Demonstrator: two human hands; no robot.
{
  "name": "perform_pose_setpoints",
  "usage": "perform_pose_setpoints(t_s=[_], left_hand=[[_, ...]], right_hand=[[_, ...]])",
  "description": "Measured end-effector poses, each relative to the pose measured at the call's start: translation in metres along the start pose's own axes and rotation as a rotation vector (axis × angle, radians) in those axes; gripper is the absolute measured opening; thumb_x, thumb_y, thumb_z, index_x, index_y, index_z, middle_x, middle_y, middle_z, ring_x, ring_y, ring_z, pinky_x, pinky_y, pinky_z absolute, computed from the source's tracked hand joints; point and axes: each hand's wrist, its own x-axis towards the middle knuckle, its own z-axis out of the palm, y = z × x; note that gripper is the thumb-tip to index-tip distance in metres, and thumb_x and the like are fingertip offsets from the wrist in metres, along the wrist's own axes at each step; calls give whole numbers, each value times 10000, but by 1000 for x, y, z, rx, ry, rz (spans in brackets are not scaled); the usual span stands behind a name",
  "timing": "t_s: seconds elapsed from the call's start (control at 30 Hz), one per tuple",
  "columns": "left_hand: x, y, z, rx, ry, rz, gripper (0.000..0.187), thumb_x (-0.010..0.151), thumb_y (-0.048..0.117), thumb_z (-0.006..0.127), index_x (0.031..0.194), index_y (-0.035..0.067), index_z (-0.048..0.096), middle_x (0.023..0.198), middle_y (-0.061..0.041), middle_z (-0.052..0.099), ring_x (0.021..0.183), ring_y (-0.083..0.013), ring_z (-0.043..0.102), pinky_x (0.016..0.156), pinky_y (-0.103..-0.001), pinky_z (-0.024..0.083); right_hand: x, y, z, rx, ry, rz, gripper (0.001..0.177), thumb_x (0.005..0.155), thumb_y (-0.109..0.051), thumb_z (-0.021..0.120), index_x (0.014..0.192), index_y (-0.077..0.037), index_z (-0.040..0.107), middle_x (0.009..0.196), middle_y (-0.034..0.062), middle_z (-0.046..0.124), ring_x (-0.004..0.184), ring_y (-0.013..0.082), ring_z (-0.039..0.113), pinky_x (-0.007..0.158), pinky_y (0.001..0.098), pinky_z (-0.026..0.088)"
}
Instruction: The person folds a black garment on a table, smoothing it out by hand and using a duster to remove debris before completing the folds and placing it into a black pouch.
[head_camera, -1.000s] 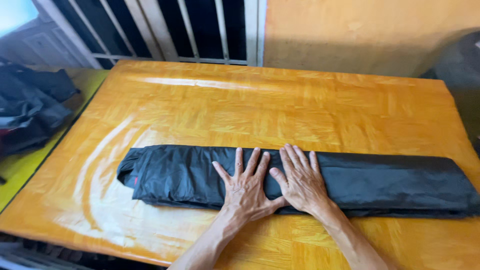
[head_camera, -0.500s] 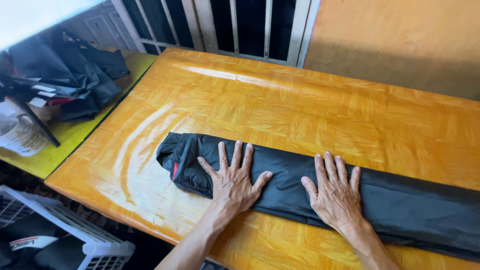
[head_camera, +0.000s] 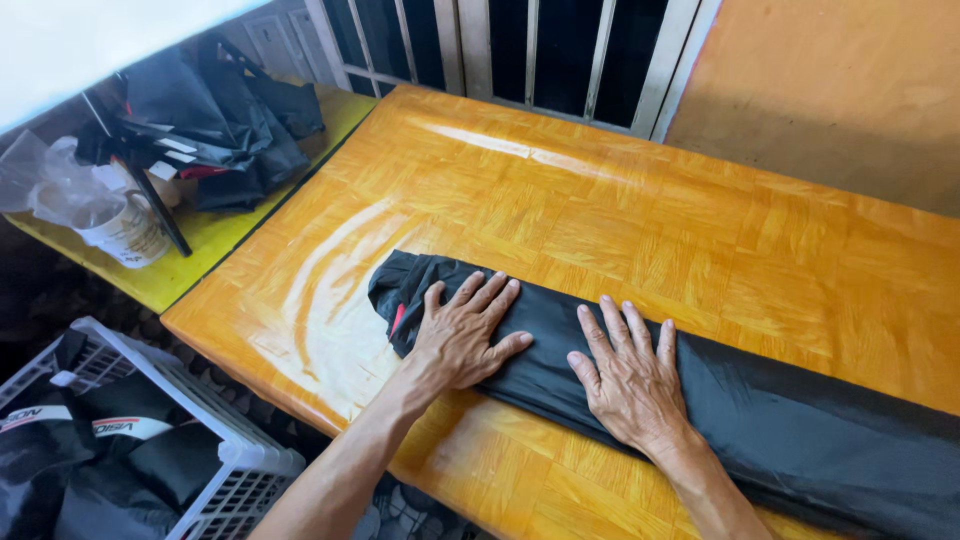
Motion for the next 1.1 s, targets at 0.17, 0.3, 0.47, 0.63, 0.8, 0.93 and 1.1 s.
perform_pose_setpoints(t_s=[0.17, 0.3, 0.47, 0.63, 0.8, 0.93, 1.1], left_hand=[[-8, -6, 9, -69, 303, 85, 764, 940, 726, 362, 1551, 272, 429, 1635, -17, 370, 1536, -345, 197, 1085, -833, -11], [-13, -4, 4, -137, 231, 61, 777, 936, 712, 363, 1567, 260, 401, 1660, -30, 327, 1543, -367, 180, 1078, -840, 38], [-4, -15, 10, -229, 113, 10, 574, 1074, 482, 301, 1611, 284, 348, 1693, 2, 302, 1577, -354, 163, 1180, -764, 41], [14, -53, 10, -160, 54, 86, 704, 1029, 607, 338, 1621, 227, 324, 1670, -32, 351, 1554, -298, 281, 1191, -654, 222], [2, -60, 2, -20, 179, 131, 835, 974, 750, 358, 1601, 198, 368, 1628, -65, 420, 1547, -292, 291, 1180, -618, 158], [2, -57, -2, -75, 179, 96, 839, 960, 741, 398, 1607, 209, 361, 1658, -47, 373, 1576, -356, 162, 1164, -753, -7], [9, -66, -1, -183, 93, 84, 775, 996, 659, 404, 1627, 218, 315, 1693, -55, 300, 1579, -392, 127, 1179, -768, 64]], right_hand=[[0, -2, 1, -4, -6, 6, 652, 967, -564, 460, 1548, -267, 436, 1629, 68, 406, 1487, 294, 374, 1137, 709, 259], [20, -17, -12, 5, -175, 14, 729, 961, -642, 422, 1565, -238, 363, 1649, 133, 310, 1500, 397, 282, 1061, 832, 188], [60, -60, -10, 246, -315, -135, 653, 1034, -453, 412, 1577, -93, 365, 1668, 159, 288, 1532, 389, 239, 1152, 775, 99], [62, -62, -18, 240, -319, -144, 748, 1038, -609, 366, 1593, -108, 321, 1666, 157, 277, 1525, 388, 241, 1156, 765, 94], [65, -64, -27, 264, -404, -101, 786, 1031, -667, 340, 1602, -128, 296, 1672, 145, 258, 1526, 382, 232, 1164, 759, 88], [79, -72, -30, 202, -536, -81, 807, 1015, -681, 317, 1609, -137, 258, 1682, 151, 211, 1538, 398, 187, 1139, 799, 109], [92, -90, -13, 217, -393, -147, 789, 1016, -607, 384, 1573, -52, 325, 1650, 205, 284, 1527, 412, 230, 1128, 805, 118]])
